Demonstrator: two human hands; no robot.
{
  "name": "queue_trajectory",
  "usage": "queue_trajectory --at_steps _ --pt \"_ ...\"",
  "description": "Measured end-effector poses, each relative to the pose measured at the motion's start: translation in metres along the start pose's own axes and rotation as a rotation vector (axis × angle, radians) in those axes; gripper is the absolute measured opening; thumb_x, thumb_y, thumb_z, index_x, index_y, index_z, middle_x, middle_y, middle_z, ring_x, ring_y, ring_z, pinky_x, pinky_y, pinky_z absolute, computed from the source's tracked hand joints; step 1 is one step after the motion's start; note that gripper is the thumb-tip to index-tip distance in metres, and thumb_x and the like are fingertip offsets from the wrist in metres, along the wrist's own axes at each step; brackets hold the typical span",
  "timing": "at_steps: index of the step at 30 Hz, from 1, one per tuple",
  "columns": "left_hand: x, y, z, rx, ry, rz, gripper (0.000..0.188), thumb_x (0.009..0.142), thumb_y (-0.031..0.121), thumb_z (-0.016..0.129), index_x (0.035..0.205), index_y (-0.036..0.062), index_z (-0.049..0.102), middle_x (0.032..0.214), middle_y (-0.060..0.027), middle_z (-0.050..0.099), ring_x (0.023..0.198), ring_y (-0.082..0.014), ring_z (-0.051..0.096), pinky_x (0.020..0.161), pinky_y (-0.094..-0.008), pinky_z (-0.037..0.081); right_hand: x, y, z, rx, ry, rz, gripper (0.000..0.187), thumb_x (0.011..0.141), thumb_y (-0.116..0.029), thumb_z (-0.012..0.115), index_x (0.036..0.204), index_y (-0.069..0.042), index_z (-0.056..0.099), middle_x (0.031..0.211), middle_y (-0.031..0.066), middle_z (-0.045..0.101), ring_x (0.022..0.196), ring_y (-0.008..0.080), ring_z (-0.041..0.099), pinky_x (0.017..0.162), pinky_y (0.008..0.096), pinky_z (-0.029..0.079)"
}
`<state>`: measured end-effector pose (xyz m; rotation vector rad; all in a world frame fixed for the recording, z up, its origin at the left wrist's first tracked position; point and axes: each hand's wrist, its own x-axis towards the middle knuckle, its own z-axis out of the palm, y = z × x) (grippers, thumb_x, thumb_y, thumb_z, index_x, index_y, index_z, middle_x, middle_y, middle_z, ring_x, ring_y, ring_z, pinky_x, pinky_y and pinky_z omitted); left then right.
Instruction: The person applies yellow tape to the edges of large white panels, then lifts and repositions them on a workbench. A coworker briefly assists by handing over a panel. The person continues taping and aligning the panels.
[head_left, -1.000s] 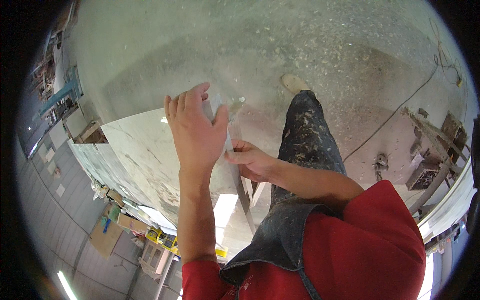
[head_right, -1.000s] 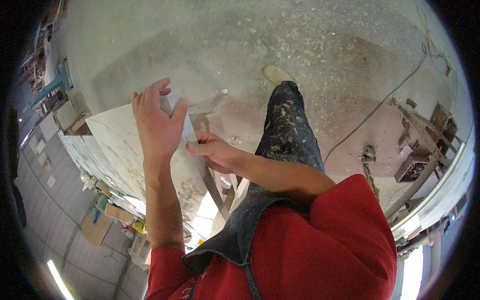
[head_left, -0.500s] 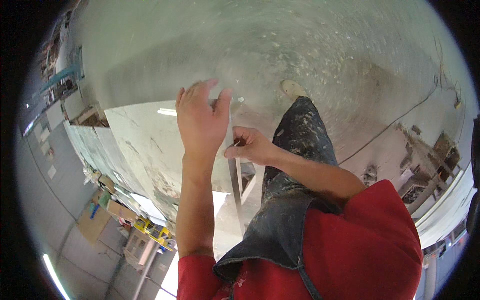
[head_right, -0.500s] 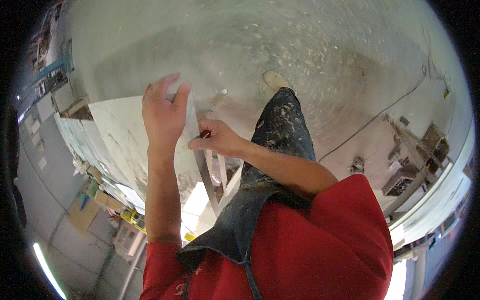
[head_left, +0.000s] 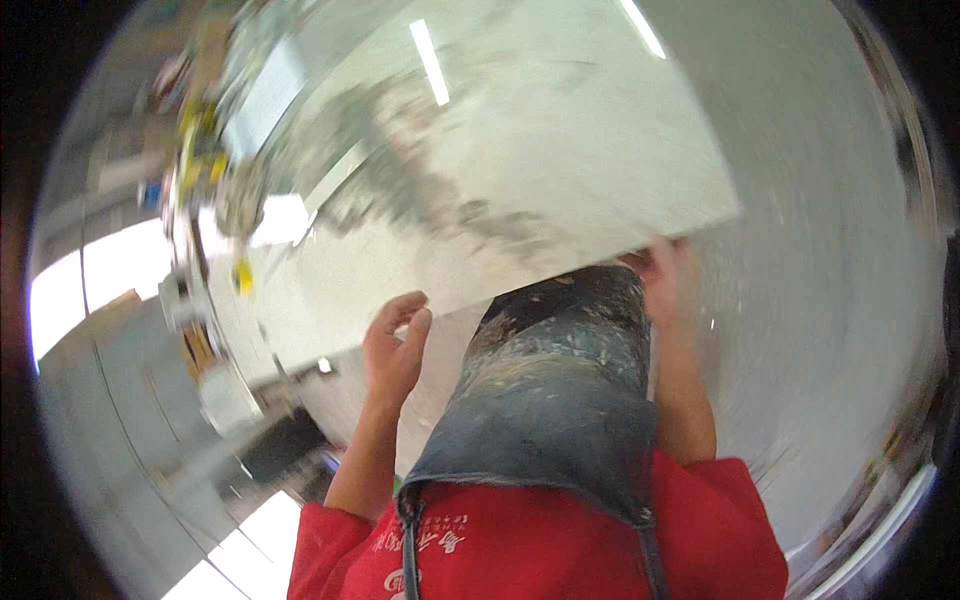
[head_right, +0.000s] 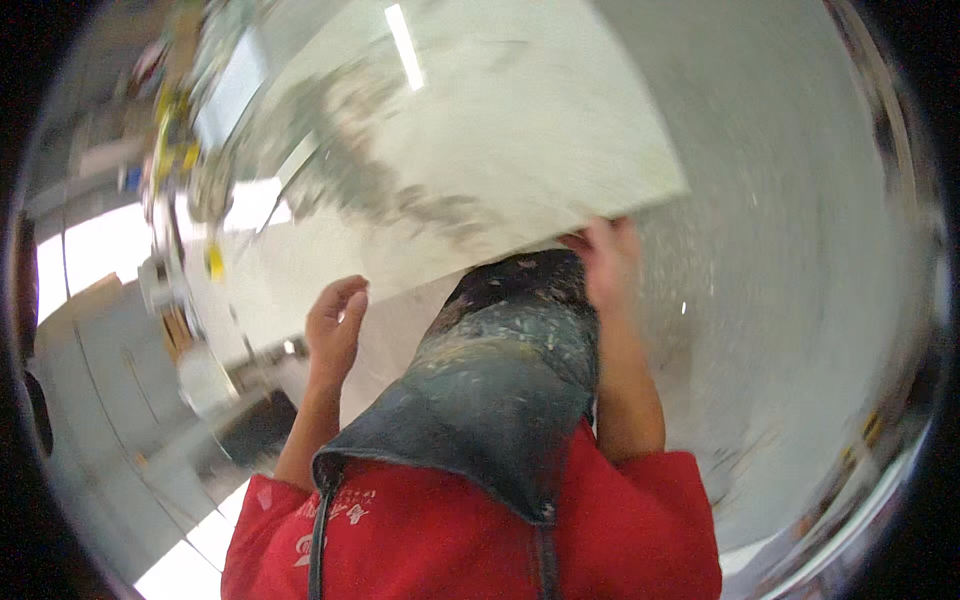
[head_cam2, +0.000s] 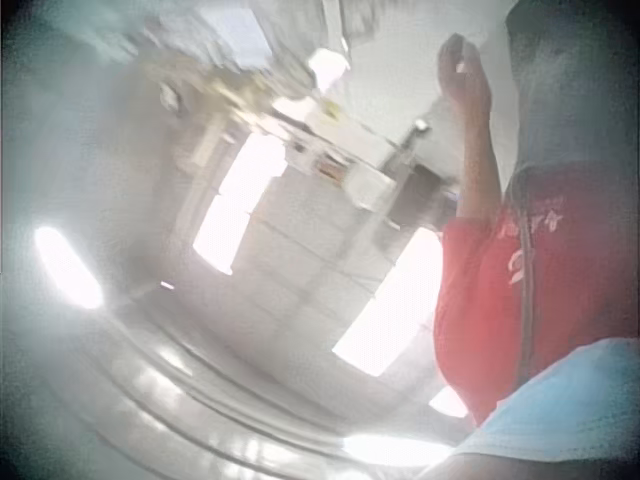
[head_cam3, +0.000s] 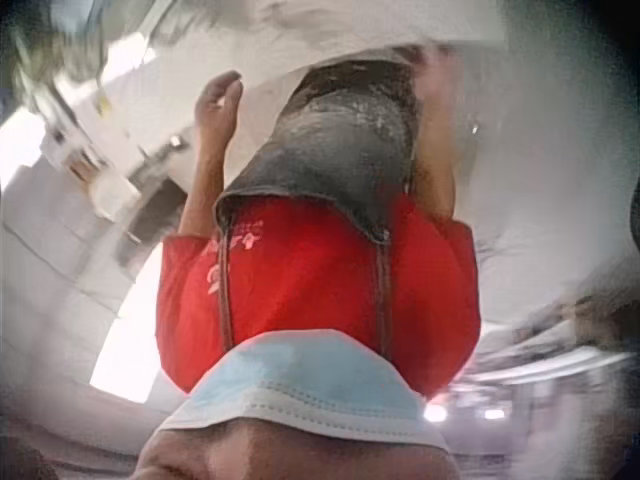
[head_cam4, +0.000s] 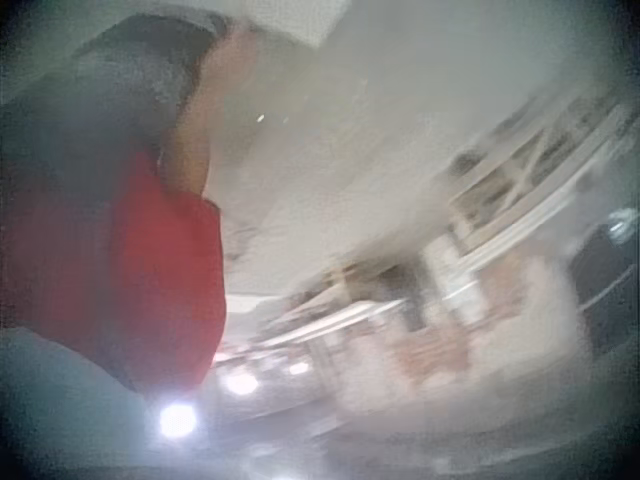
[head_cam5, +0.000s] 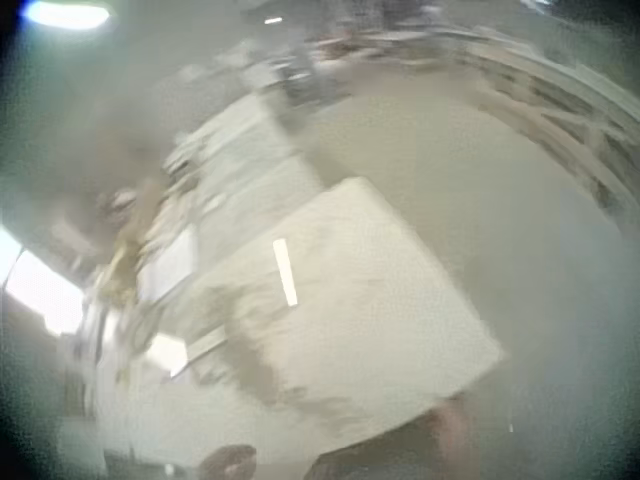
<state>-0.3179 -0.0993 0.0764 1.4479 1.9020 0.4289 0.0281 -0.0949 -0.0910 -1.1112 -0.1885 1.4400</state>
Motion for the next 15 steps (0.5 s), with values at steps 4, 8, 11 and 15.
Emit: queue_trajectory --at_steps 4,8,11,15 --pt "-0.079 -0.123 -0.016 -0.746 0.143 -0.625 0.042 0.097 0.023 0.063 0.127 -0.0063 0.062 0.115 -0.0163 0.070 0.104 -0.0263 0.067 0.093 -0.0385 0.052 -0.006 -0.010 -0.008 -0.015 -0.008 -0.027 0.044 0.103 -0.023 0.056 0.142 -0.005 0.046 0.135 0.0141 0.060 0.117 0.0282 0.064 0.096 0.0469 0.055" --pt "-0.127 -0.222 -0.027 -1.408 0.340 -0.682 0.058 0.102 0.024 0.058 0.148 -0.0071 0.039 0.143 -0.0223 0.052 0.122 -0.0361 0.058 0.103 -0.0460 0.050 0.000 -0.013 -0.019 0.059 0.057 0.072 0.040 0.105 -0.025 0.052 0.140 -0.005 0.052 0.140 0.0152 0.059 0.124 0.0320 0.059 0.106 0.0516 0.048" --pt "-0.107 -0.262 -0.021 -1.652 0.377 -0.543 0.066 0.103 0.027 0.056 0.153 -0.0058 0.029 0.151 -0.0233 0.043 0.132 -0.0402 0.051 0.108 -0.0497 0.047 0.009 -0.026 -0.007 0.028 0.153 0.061 0.040 0.108 -0.028 0.048 0.138 -0.003 0.054 0.139 0.0168 0.059 0.128 0.0329 0.055 0.110 0.0524 0.045" --pt "-0.071 -0.278 -0.024 -1.850 0.269 -0.378 0.059 0.103 0.026 0.057 0.148 -0.0063 0.035 0.147 -0.0233 0.045 0.134 -0.0414 0.049 0.107 -0.0505 0.049 0.025 -0.041 -0.027 0.036 0.159 0.076 0.040 0.109 -0.029 0.043 0.135 0.000 0.055 0.134 0.0188 0.061 0.127 0.0345 0.056 0.111 0.0535 0.045"
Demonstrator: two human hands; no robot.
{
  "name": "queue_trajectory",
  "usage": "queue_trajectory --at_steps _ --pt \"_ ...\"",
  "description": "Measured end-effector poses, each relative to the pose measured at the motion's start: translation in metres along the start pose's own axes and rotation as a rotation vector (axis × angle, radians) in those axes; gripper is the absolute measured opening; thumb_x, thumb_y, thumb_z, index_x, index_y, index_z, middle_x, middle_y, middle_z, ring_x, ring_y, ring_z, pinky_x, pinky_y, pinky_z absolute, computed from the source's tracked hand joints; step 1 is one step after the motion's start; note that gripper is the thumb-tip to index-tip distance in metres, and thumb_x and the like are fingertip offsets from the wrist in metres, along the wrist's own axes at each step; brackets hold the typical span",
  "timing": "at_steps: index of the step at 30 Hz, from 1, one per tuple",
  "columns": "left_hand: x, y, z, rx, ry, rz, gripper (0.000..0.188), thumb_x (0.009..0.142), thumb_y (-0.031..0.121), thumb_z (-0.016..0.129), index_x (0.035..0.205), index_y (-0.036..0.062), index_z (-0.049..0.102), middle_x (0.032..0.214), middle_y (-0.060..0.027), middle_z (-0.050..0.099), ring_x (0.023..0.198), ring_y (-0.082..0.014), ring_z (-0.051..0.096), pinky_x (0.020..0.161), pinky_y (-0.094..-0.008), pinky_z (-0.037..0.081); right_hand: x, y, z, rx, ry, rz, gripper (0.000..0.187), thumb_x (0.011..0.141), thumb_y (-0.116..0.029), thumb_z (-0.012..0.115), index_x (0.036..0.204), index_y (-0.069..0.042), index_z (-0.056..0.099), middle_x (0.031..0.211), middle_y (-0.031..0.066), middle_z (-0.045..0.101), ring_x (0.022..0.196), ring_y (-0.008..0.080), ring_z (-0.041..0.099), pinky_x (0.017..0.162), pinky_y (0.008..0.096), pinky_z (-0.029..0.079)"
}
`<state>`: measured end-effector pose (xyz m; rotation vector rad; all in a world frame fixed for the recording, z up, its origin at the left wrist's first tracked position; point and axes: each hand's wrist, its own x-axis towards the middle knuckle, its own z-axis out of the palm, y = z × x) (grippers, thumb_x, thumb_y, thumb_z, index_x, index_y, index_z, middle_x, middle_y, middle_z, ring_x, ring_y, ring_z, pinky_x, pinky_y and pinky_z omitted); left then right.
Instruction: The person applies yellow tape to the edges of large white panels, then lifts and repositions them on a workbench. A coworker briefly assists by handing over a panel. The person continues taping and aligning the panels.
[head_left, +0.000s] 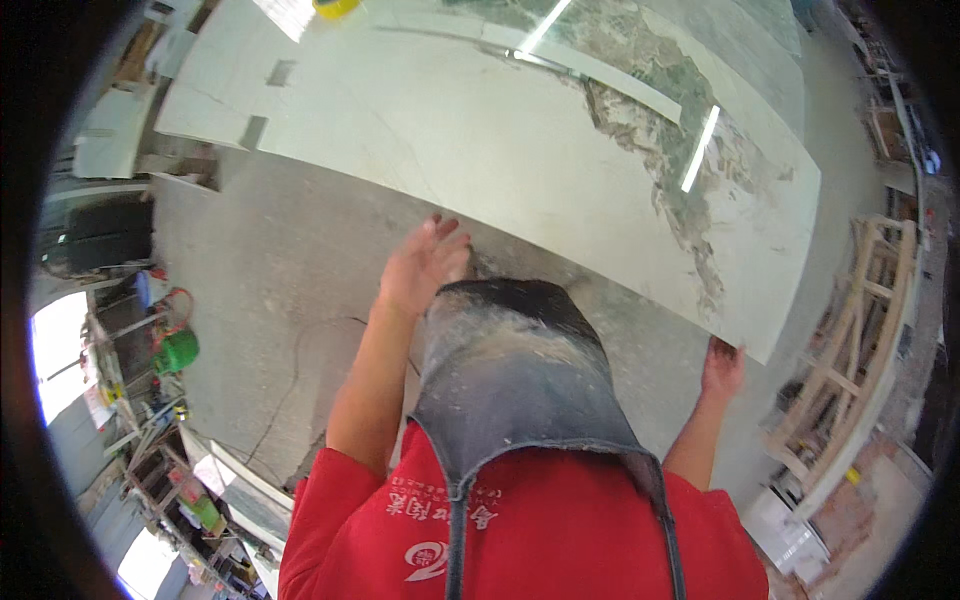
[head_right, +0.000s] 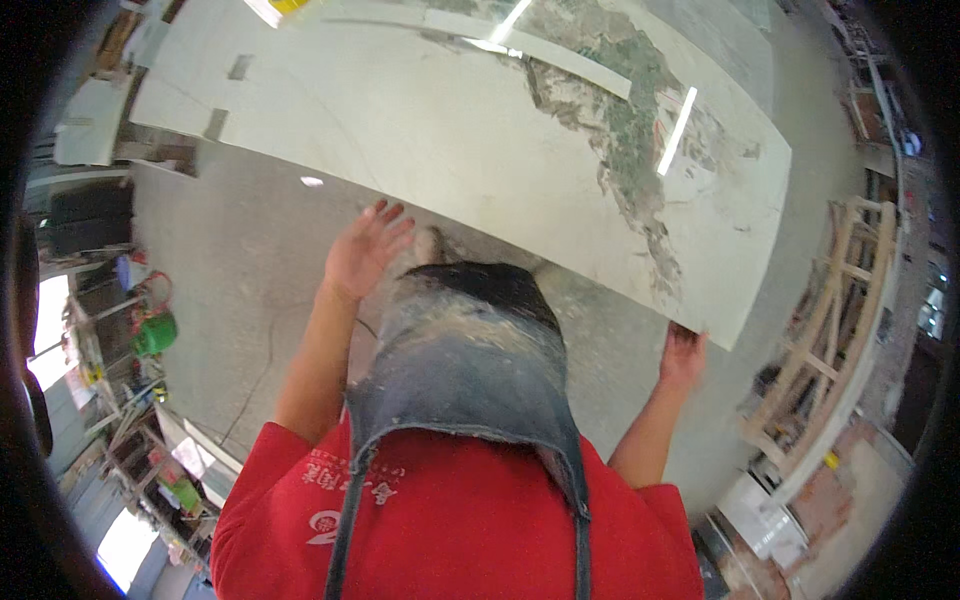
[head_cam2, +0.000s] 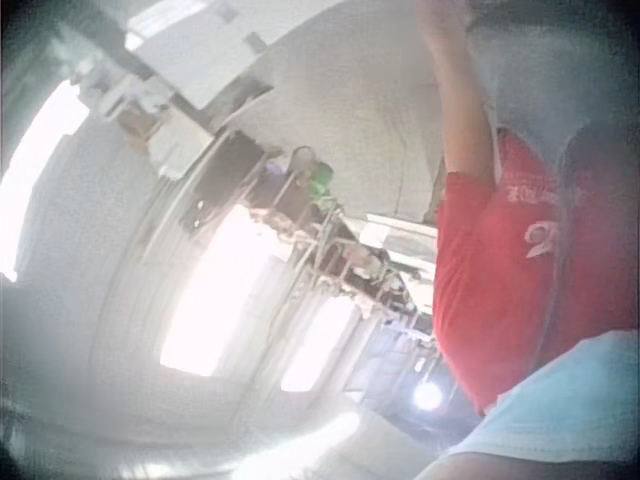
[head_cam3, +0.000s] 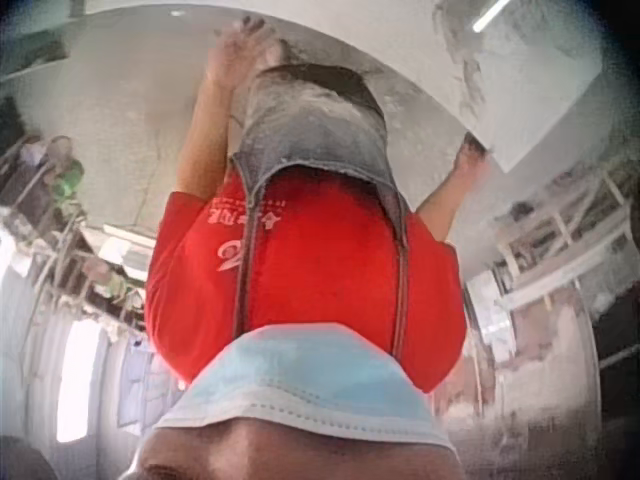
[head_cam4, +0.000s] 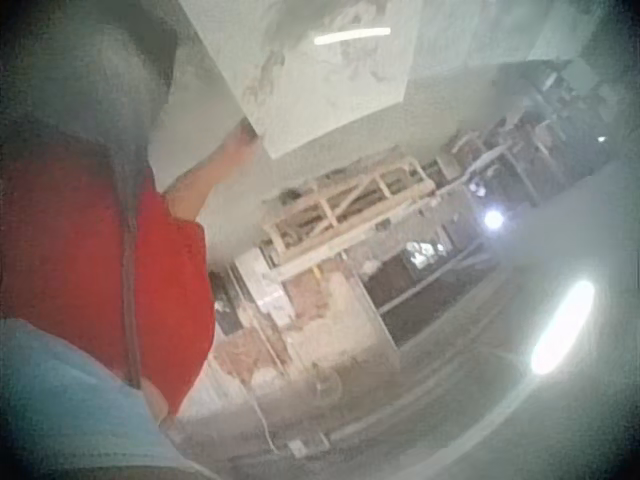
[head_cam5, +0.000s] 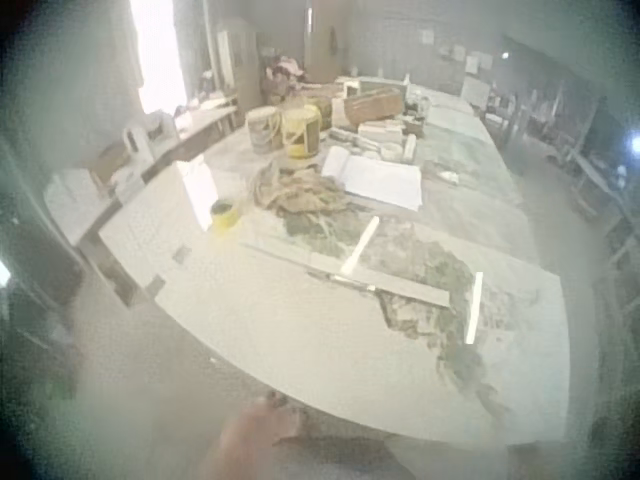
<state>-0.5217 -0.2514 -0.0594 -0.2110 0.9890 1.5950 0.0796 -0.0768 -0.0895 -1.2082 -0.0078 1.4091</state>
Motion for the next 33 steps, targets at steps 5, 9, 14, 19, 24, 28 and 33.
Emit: queue_trajectory --at_steps 5,9,14,19,24,28,33 --pt "0.027 0.010 0.021 -0.015 0.005 -0.010 0.038 0.102 0.020 0.061 0.128 -0.0061 0.051 0.125 -0.0196 0.057 0.120 -0.0363 0.058 0.100 -0.0487 0.055 0.007 -0.001 -0.002 -0.019 -0.047 -0.026 0.040 0.109 -0.029 0.044 0.130 0.003 0.057 0.132 0.0210 0.062 0.122 0.0363 0.059 0.110 0.0539 0.046" --pt "0.031 0.005 0.027 -0.018 0.076 0.074 0.025 0.099 0.015 0.065 0.113 -0.0027 0.055 0.109 -0.0133 0.061 0.101 -0.0281 0.063 0.099 -0.0491 0.056 -0.013 0.004 0.028 -0.162 0.204 0.045 0.047 0.105 -0.037 0.054 0.129 0.004 0.056 0.127 0.0237 0.062 0.117 0.0369 0.062 0.104 0.0511 0.051" --pt "0.032 0.001 0.023 -0.016 0.077 0.154 0.023 0.098 0.015 0.067 0.107 -0.0019 0.055 0.105 -0.0115 0.062 0.097 -0.0253 0.064 0.098 -0.0460 0.056 -0.085 0.020 0.077 -1.017 0.366 -0.208 0.041 0.097 -0.033 0.069 0.115 0.002 0.060 0.099 0.0146 0.068 0.081 0.0237 0.066 0.071 0.0373 0.057" --pt "0.035 -0.001 0.028 0.008 0.061 0.191 0.023 0.098 0.015 0.066 0.107 -0.0035 0.056 0.105 -0.0130 0.063 0.098 -0.0256 0.065 0.098 -0.0434 0.057 -0.133 0.096 0.183 -1.663 -0.527 -0.670 0.021 0.095 -0.017 0.068 0.104 0.001 0.070 0.093 0.0076 0.070 0.082 0.0143 0.065 0.075 0.0300 0.053" --pt "0.031 -0.004 0.026 0.010 0.076 0.223 0.027 0.099 0.017 0.066 0.112 -0.0045 0.056 0.107 -0.0132 0.064 0.101 -0.0248 0.065 0.098 -0.0419 0.056 -0.166 0.186 0.293 -1.902 -1.206 -0.671 0.021 0.087 -0.023 0.074 0.091 -0.003 0.071 0.084 0.0109 0.067 0.081 0.0262 0.065 0.073 0.0365 0.051" --pt "0.027 -0.001 0.033 0.049 0.097 0.214 0.029 0.098 0.018 0.067 0.111 -0.0054 0.057 0.105 -0.0129 0.063 0.099 -0.0238 0.065 0.096 -0.0400 0.056 -0.156 0.210 0.307 -1.885 -1.416 -0.798 0.023 0.083 -0.027 0.075 0.083 -0.005 0.068 0.081 0.0102 0.064 0.081 0.0307 0.061 0.072 0.0421 0.048" --pt "0.027 -0.002 0.033 0.028 0.107 0.225 0.029 0.097 0.018 0.069 0.109 -0.0059 0.059 0.100 -0.0118 0.063 0.094 -0.0224 0.065 0.092 -0.0378 0.058 -0.157 0.217 0.312 -1.921 -1.419 -0.803 0.024 0.080 -0.027 0.076 0.081 -0.006 0.067 0.080 0.0098 0.063 0.081 0.0310 0.060 0.072 0.0423 0.047"
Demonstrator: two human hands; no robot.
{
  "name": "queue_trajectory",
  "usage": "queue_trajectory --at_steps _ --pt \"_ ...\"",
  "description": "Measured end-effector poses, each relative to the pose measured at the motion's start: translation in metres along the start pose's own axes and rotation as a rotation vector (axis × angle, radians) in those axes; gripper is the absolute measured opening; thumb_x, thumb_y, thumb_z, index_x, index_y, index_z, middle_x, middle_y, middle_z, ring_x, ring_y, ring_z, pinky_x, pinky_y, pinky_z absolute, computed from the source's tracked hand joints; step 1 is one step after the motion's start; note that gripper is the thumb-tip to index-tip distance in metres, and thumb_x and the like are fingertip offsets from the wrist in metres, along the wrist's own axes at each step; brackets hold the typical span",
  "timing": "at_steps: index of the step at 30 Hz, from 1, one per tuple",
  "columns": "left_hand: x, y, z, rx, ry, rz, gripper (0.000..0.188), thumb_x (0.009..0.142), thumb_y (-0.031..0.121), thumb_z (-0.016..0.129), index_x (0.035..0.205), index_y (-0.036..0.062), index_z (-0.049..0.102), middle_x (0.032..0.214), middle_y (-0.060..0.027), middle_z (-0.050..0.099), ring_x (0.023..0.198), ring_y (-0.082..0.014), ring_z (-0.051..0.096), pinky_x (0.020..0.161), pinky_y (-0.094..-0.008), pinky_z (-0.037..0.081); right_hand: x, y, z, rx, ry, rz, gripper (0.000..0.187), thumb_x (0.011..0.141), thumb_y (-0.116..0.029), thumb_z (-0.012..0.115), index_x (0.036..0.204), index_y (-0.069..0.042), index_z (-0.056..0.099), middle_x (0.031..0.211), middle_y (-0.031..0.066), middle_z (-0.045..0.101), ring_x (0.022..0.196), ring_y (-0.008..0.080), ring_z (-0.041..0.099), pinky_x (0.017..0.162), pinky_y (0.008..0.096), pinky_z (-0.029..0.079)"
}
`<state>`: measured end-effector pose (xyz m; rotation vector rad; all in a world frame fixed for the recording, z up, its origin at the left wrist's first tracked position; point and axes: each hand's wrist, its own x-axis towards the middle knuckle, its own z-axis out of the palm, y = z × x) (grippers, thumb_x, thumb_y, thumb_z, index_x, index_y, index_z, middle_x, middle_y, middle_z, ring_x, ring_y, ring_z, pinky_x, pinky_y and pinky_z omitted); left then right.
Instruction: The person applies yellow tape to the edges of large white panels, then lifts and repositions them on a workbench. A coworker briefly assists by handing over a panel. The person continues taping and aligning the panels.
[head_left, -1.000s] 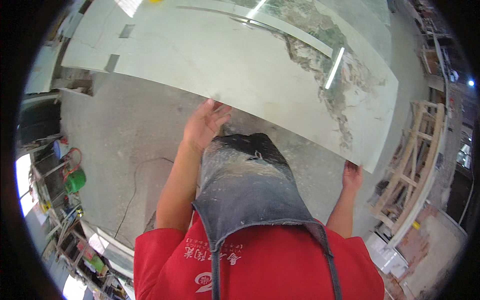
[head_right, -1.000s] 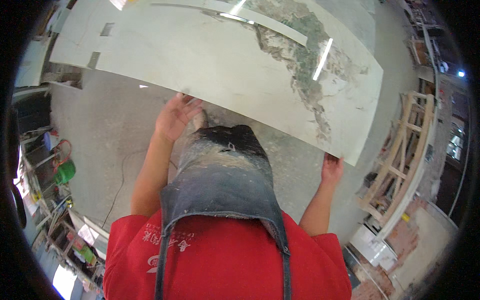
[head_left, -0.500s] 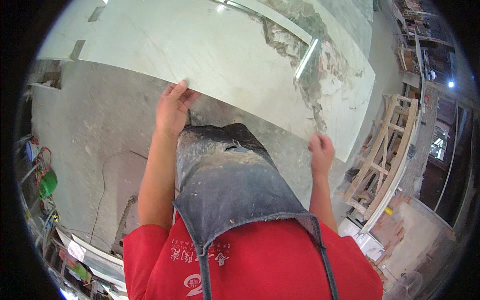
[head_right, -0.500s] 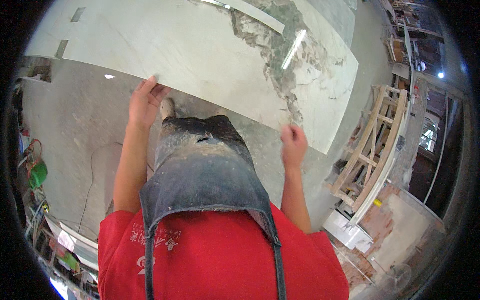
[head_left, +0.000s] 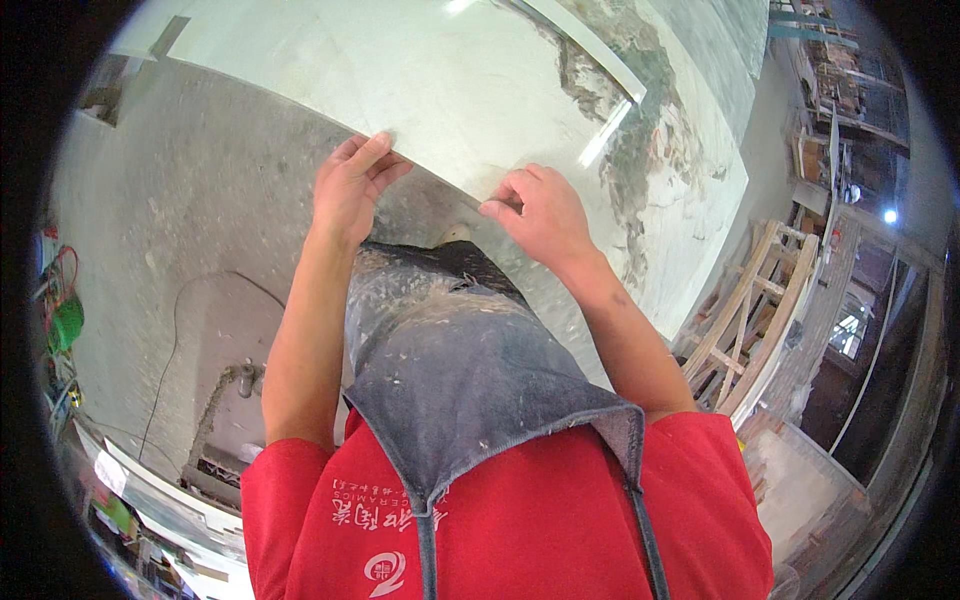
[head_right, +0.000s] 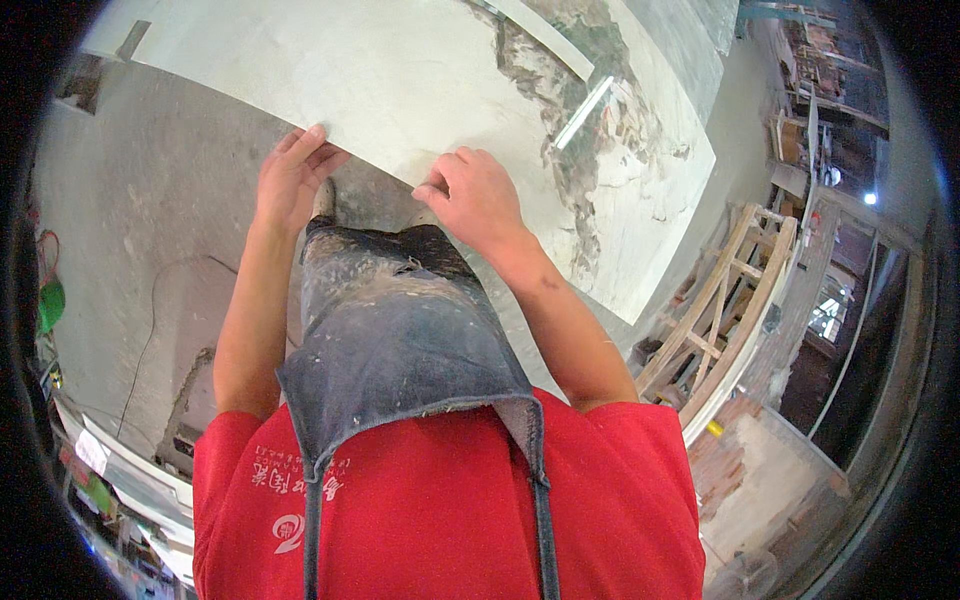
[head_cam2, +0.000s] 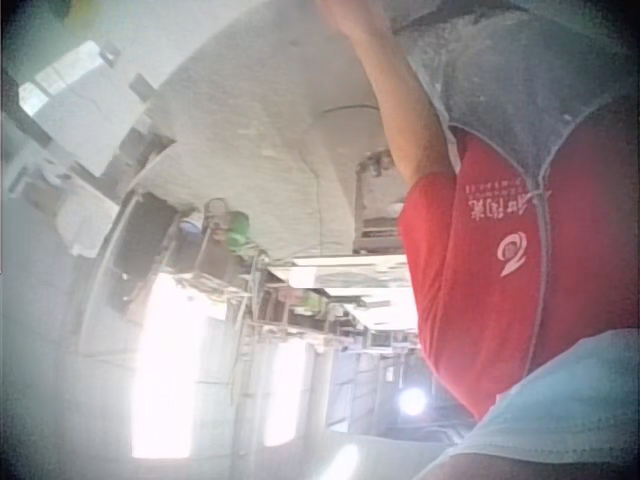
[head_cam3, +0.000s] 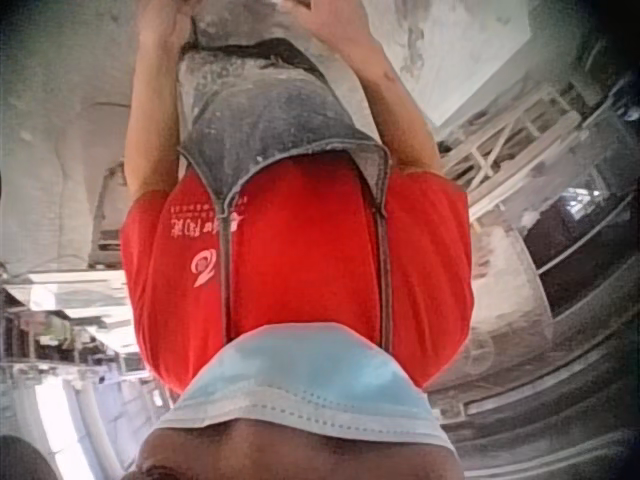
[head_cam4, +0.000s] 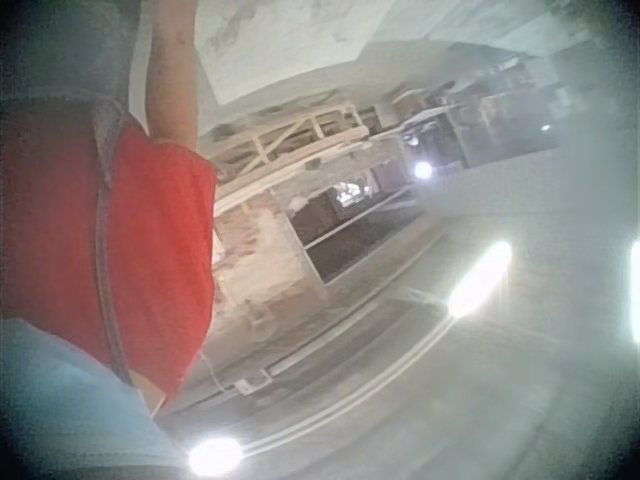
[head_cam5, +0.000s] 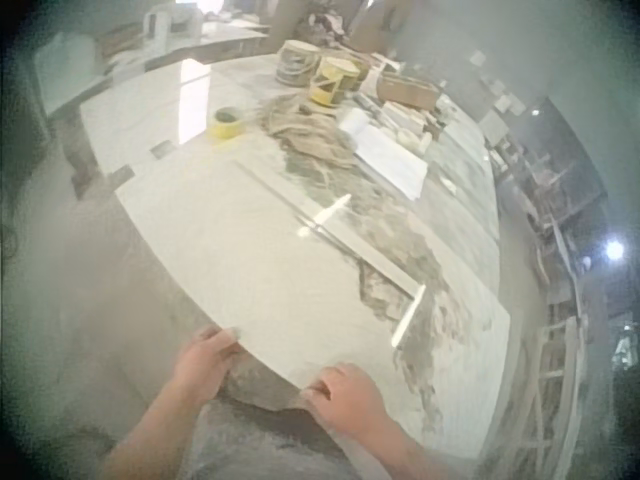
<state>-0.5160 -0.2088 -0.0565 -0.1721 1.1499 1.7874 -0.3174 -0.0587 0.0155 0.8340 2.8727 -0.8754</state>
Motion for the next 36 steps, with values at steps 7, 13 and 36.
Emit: queue_trajectory --at_steps 7,13,36 --pt "0.002 0.000 -0.001 0.000 0.011 -0.006 0.025 0.096 0.018 0.070 0.106 -0.0041 0.061 0.097 -0.0106 0.063 0.092 -0.0210 0.066 0.089 -0.0369 0.058 0.010 -0.005 0.016 -0.126 0.159 -0.232 0.021 0.075 -0.021 0.081 0.075 -0.010 0.063 0.080 0.0072 0.058 0.078 0.0314 0.057 0.071 0.0437 0.047" --pt "0.004 -0.002 -0.002 0.019 0.030 -0.010 0.022 0.096 0.018 0.070 0.100 -0.0025 0.062 0.092 -0.0091 0.064 0.088 -0.0198 0.066 0.087 -0.0357 0.058 -0.007 0.009 0.020 -0.221 0.230 -0.280 0.027 0.072 -0.022 0.083 0.082 -0.011 0.061 0.090 0.0081 0.057 0.083 0.0311 0.056 0.072 0.0435 0.046" --pt "0.003 0.011 -0.013 -0.043 -0.029 -0.057 0.047 0.097 0.022 0.066 0.128 -0.0109 0.053 0.119 -0.0191 0.063 0.105 -0.0272 0.065 0.097 -0.0418 0.055 -0.008 -0.002 0.039 -0.472 0.220 -0.122 0.049 0.072 -0.026 0.086 0.109 -0.011 0.057 0.117 0.0120 0.051 0.111 0.0363 0.050 0.091 0.0524 0.040"
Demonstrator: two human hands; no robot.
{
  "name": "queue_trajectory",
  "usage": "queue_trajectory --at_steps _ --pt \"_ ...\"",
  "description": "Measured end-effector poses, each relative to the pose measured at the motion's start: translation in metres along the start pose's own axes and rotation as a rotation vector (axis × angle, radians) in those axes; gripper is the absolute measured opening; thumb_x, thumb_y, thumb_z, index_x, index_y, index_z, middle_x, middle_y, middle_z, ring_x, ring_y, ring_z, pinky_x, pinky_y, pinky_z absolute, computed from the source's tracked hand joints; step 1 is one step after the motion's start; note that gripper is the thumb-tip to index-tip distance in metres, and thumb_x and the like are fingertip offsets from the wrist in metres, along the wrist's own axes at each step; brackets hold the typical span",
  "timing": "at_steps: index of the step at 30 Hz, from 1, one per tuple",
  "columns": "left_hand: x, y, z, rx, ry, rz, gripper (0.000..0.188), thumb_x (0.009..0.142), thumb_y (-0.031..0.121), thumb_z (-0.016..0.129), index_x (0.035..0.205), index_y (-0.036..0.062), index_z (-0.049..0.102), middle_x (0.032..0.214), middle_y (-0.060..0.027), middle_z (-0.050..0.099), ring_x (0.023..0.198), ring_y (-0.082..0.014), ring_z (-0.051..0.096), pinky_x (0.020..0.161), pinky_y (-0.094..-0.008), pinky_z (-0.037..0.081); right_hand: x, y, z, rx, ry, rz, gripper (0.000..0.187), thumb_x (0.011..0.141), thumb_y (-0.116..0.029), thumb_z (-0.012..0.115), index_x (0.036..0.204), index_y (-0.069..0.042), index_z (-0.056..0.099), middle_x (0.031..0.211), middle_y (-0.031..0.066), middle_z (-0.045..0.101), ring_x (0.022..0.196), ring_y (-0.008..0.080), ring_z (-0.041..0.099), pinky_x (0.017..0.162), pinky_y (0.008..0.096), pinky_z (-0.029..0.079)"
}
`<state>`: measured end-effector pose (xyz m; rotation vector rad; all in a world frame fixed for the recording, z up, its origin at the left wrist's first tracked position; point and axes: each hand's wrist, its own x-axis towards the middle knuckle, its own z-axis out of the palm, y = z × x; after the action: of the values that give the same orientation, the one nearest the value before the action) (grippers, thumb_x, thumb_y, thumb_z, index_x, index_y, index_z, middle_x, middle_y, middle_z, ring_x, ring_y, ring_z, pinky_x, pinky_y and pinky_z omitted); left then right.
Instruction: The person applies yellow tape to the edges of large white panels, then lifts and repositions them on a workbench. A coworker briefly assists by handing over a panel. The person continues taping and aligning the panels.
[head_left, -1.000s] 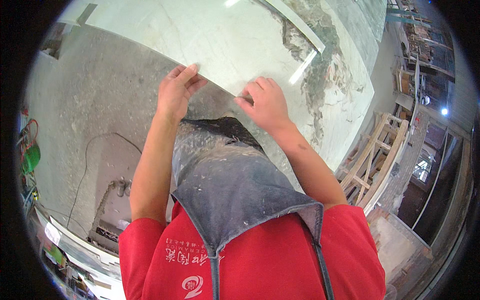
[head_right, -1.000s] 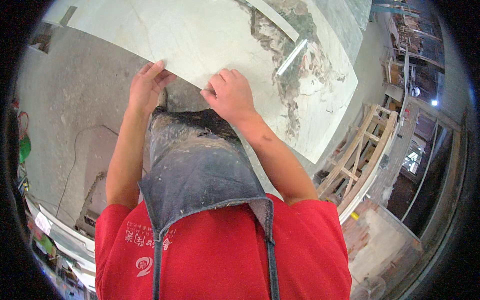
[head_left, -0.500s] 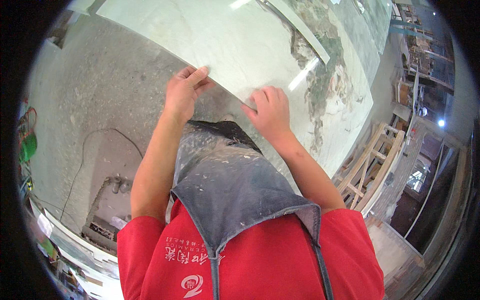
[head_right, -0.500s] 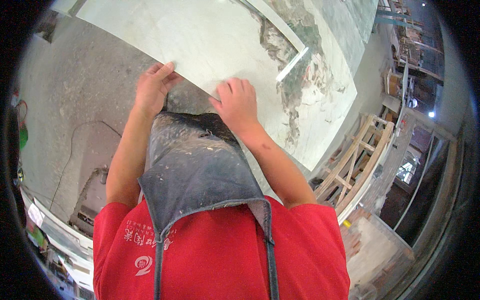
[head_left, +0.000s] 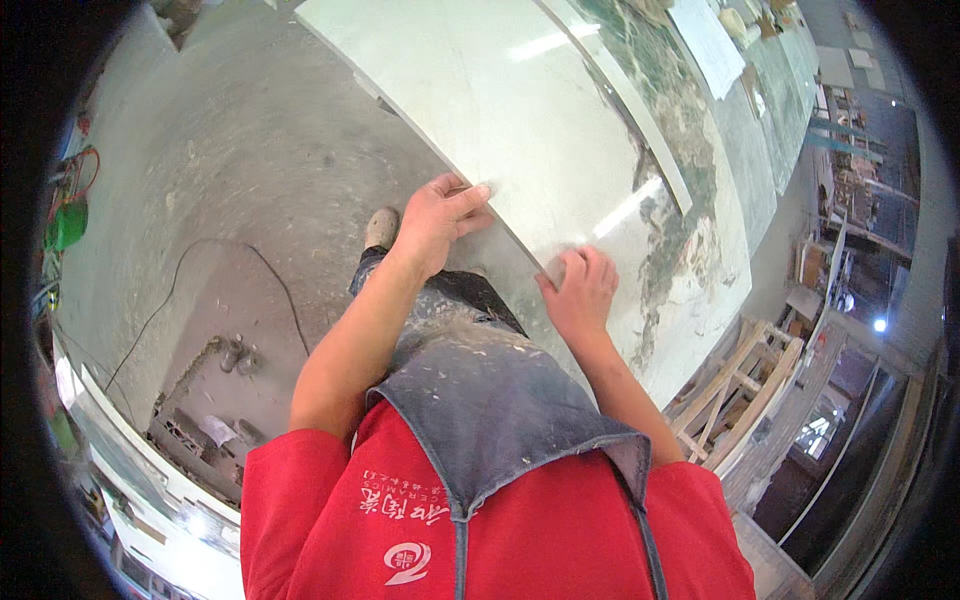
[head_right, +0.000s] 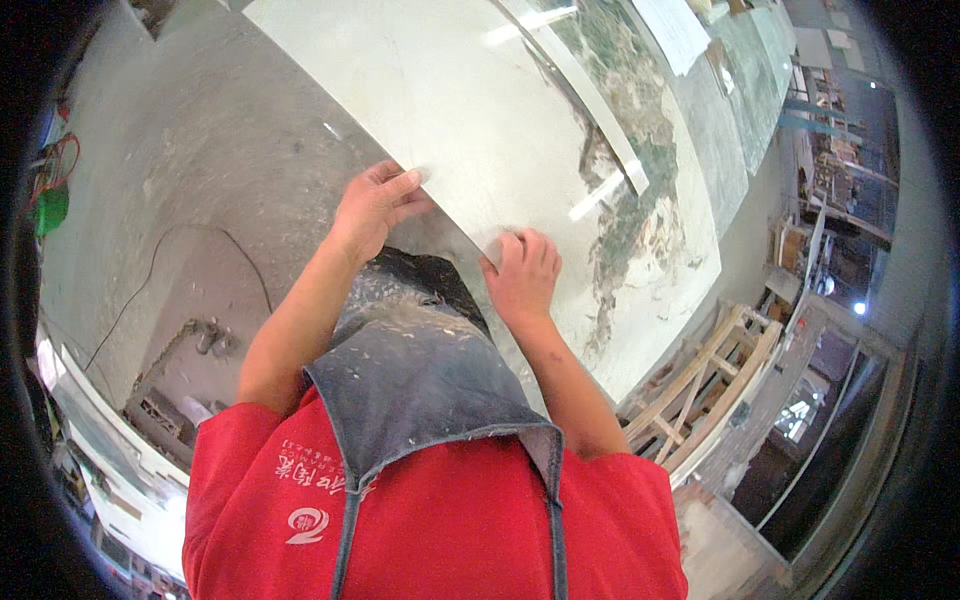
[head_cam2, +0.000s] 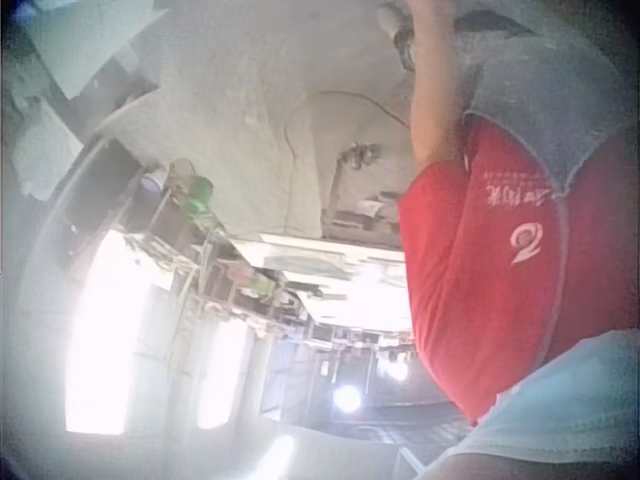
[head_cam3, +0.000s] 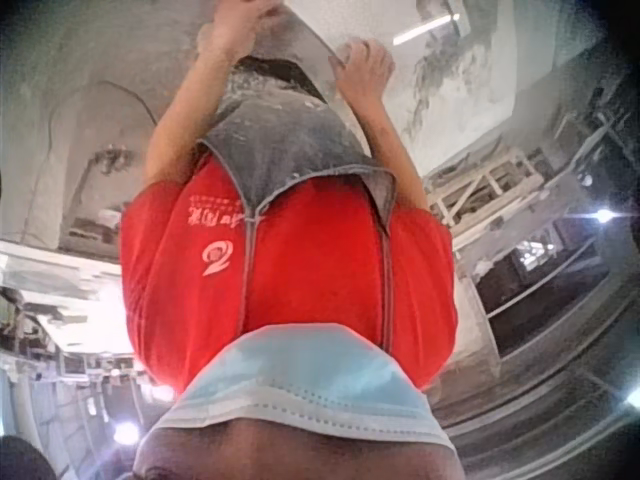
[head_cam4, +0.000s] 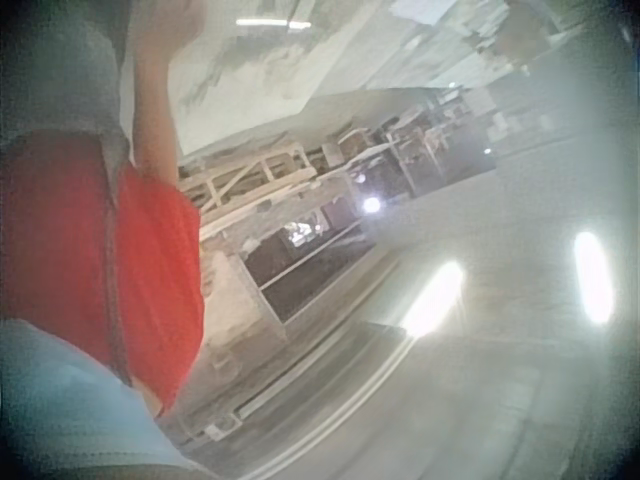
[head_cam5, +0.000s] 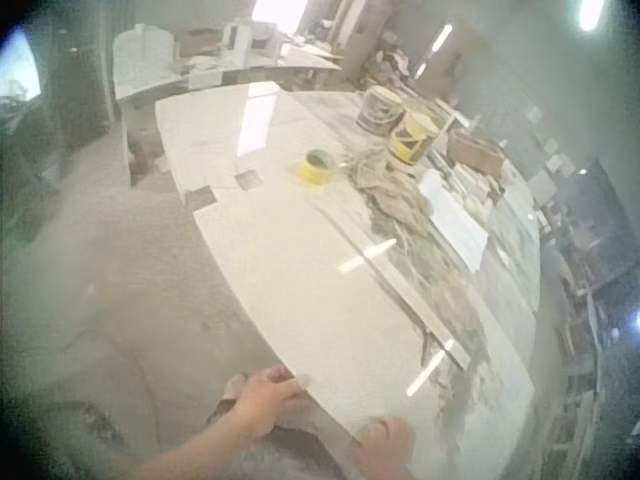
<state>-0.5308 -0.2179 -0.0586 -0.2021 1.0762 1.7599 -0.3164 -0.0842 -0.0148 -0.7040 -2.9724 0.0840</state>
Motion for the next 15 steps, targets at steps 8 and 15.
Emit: queue_trajectory --at_steps 8,15 --pt "0.028 0.092 -0.058 -0.307 -0.003 0.135 0.071 0.107 0.051 0.041 0.142 -0.0115 0.040 0.133 -0.0298 0.056 0.115 -0.0371 0.063 0.102 -0.0496 0.053 0.051 -0.020 -0.016 0.218 -0.101 0.000 0.038 0.077 -0.030 0.083 0.099 -0.008 0.062 0.112 0.0124 0.056 0.102 0.0349 0.052 0.088 0.0470 0.043" --pt "0.061 0.124 -0.076 -0.081 0.050 0.159 0.041 0.101 0.029 0.062 0.122 -0.0061 0.059 0.117 -0.0171 0.067 0.102 -0.0259 0.068 0.088 -0.0402 0.059 0.167 -0.084 -0.007 0.431 -0.192 0.046 0.033 0.082 -0.035 0.077 0.081 -0.004 0.066 0.087 0.0119 0.064 0.088 0.0331 0.059 0.079 0.0447 0.046"
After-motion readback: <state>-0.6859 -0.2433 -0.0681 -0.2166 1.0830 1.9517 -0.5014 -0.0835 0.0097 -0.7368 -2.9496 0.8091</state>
